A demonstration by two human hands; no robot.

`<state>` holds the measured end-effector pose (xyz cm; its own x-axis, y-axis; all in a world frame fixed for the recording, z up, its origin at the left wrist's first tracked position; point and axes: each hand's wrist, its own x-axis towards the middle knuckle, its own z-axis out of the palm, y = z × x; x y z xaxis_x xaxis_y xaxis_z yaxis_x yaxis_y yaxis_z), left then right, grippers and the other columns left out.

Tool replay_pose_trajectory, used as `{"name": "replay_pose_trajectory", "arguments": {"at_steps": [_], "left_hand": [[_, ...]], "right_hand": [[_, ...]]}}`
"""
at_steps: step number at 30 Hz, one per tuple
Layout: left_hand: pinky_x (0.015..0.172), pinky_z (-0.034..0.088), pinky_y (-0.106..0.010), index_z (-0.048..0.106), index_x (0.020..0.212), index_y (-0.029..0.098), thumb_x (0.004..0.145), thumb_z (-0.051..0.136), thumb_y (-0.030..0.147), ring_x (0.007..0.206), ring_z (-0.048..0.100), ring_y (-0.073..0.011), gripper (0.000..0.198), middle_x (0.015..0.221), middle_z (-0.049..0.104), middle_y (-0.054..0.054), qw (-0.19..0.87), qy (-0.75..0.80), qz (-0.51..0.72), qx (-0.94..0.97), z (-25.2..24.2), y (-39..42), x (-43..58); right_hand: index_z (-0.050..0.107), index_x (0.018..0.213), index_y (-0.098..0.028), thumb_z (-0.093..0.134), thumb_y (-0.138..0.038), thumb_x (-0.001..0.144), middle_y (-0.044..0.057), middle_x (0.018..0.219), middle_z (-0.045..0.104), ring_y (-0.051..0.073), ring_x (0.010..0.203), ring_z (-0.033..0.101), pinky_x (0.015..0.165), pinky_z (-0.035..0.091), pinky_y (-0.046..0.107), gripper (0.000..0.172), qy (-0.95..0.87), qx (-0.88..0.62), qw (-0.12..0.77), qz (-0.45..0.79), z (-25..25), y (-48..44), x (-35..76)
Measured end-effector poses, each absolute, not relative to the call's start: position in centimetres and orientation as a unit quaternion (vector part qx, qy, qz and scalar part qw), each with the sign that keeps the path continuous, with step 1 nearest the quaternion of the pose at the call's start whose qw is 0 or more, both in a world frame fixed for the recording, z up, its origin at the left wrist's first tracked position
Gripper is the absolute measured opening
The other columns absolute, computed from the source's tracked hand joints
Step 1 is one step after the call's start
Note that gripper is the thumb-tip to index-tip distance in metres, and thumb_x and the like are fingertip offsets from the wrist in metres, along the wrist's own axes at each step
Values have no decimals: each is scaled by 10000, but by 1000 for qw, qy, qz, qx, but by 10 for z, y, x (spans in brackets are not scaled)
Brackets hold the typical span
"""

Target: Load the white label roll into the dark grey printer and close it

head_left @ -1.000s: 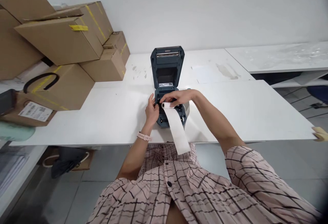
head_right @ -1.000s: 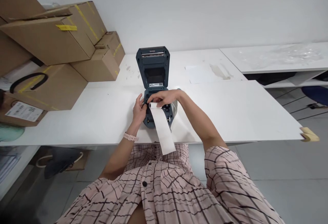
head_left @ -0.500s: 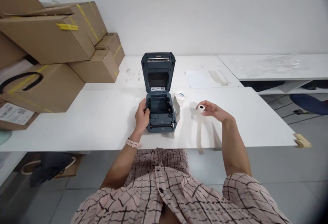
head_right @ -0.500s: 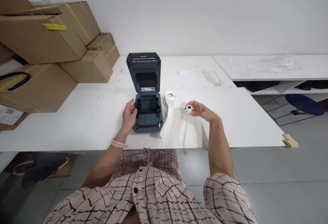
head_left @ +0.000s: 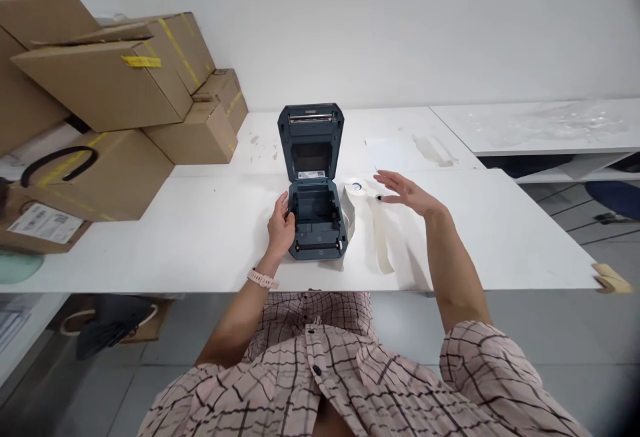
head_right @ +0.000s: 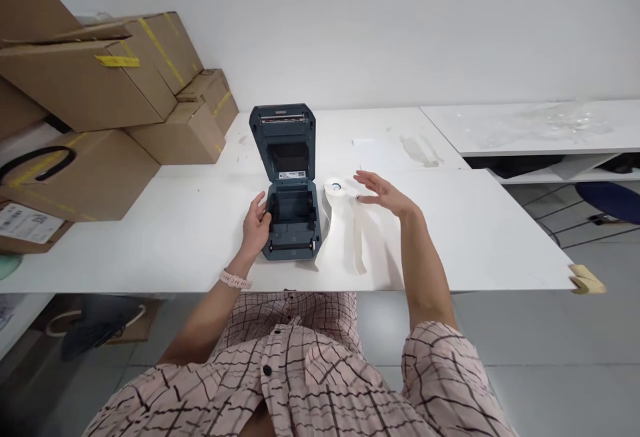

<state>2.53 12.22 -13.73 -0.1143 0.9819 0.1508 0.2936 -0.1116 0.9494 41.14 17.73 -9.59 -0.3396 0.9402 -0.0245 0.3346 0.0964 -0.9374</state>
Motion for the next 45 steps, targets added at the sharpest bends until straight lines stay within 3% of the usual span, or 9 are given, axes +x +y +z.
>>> {"name": "replay_pose_trajectory", "arguments": {"at_steps": [2, 6, 12, 18, 21, 26, 30, 38, 45], "left_hand": [[1225, 412, -484, 420, 1562, 268, 955, 555, 202, 1445, 564, -248, 625, 1509, 632, -132, 351, 570, 482, 564, -133, 121, 27], [1224, 412, -488, 393, 1572, 243, 964, 499, 166, 1446, 563, -236, 622, 1526, 615, -146, 358, 581, 476, 555, -128, 118, 29], [1208, 436, -500, 428, 1549, 278, 953, 509, 157, 1399, 607, -247, 614, 1513, 629, -119, 360, 584, 484, 543, -128, 117, 31], [1190, 451, -520, 459, 1540, 277, 944, 523, 158, 1375, 625, -277, 611, 1495, 643, -121, 360, 582, 496, 534, -128, 115, 34], [1178, 457, -536, 470, 1534, 274, 937, 524, 138, 1376, 624, -294, 614, 1480, 655, -121, 360, 587, 494, 531, -127, 114, 35], [1188, 449, -537, 446, 1552, 278, 936, 530, 127, 1402, 602, -304, 641, 1508, 632, -124, 373, 578, 500, 526, -126, 114, 34], [1211, 428, -546, 465, 1533, 308, 925, 542, 115, 1392, 609, -298, 642, 1475, 660, -89, 363, 593, 493, 523, -125, 114, 34], [1195, 463, -503, 467, 1538, 268, 931, 532, 106, 1416, 589, -294, 632, 1472, 659, -110, 366, 583, 496, 529, -125, 116, 35], [1219, 443, -468, 491, 1508, 300, 945, 518, 113, 1438, 566, -250, 594, 1486, 652, -71, 370, 573, 510, 524, -125, 114, 35]], "right_hand": [[467, 1534, -326, 838, -430, 743, 97, 1672, 440, 339, 1574, 362, 1244, 388, 535, 880, -710, -501, 251, 427, -85, 194, 392], [550, 1415, -253, 860, -382, 670, 151, 1485, 613, 384, 1331, 605, 1059, 545, 542, 816, -751, -536, 121, 367, -78, 226, 350], [596, 1223, -223, 880, -439, 613, 139, 1273, 691, 346, 1081, 686, 751, 621, 416, 707, -702, -594, 160, 358, -65, 219, 349], [571, 1274, -266, 827, -597, 667, 137, 1285, 729, 350, 1147, 692, 922, 579, 464, 737, -671, -436, 386, 460, -26, 185, 330], [585, 1267, -245, 833, -601, 658, 124, 1282, 723, 355, 1163, 684, 937, 564, 453, 748, -738, -420, 315, 424, -10, 181, 287], [606, 1263, -238, 870, -515, 644, 105, 1257, 720, 340, 1098, 693, 888, 555, 429, 728, -867, -422, 6, 264, -1, 187, 221], [601, 1281, -229, 854, -533, 673, 117, 1248, 730, 355, 1108, 700, 869, 553, 420, 726, -873, -430, -87, 211, -15, 197, 196], [601, 1327, -189, 787, -540, 779, 157, 1340, 703, 384, 1171, 694, 899, 561, 424, 676, -874, -431, -94, 203, -46, 207, 188], [524, 1502, -155, 534, -397, 1044, 182, 1574, 548, 363, 1459, 520, 1174, 459, 544, 518, -913, -381, 73, 124, -58, 120, 214]]}}
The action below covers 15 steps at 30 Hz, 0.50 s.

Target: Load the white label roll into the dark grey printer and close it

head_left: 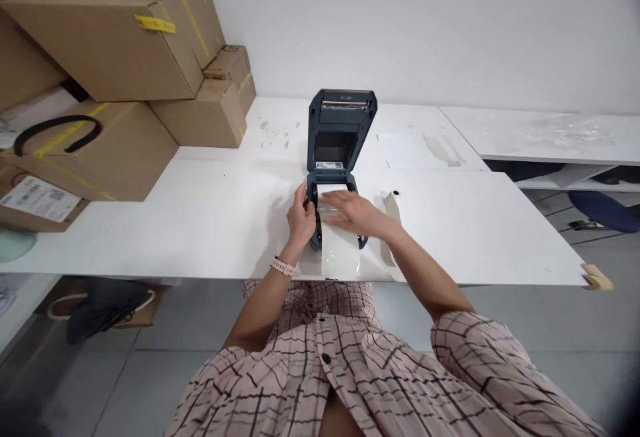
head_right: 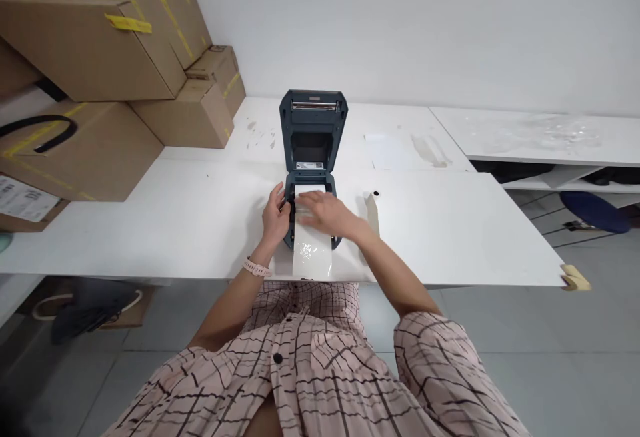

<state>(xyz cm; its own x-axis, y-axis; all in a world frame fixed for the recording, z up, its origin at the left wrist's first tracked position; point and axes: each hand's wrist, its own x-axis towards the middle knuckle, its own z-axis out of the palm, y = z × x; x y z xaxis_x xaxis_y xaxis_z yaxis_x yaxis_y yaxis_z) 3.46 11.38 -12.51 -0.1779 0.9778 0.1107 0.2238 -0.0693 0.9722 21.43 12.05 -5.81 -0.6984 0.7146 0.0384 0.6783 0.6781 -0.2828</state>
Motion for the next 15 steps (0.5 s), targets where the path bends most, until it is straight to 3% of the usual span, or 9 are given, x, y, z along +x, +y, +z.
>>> {"name": "replay_pose_trajectory", "arguments": {"at_steps": [6, 15], "left_hand": [[1211, 451, -477, 514, 1480, 262, 976, 483, 165, 1436, 563, -252, 514, 1536, 609, -91, 360, 558, 513, 544, -128, 113, 34], [1229, 414, -514, 533, 1469, 258, 995, 566, 400, 1485, 500, -314, 496, 1591, 543, -121, 386, 552, 504, 541, -132, 116, 31]], "right_hand": [[510, 1542, -244, 448, -571, 1063, 117, 1680, 425, 310, 1587, 359, 1280, 368, 568, 583, -902, -401, 129, 94, -91, 48, 225], [507, 1556, -216, 440, -661, 1027, 117, 1672, 434, 335, 1571, 384, 1220, 454, 567, 694, -898, -404, 158, 75, -106, 50, 219]]}}
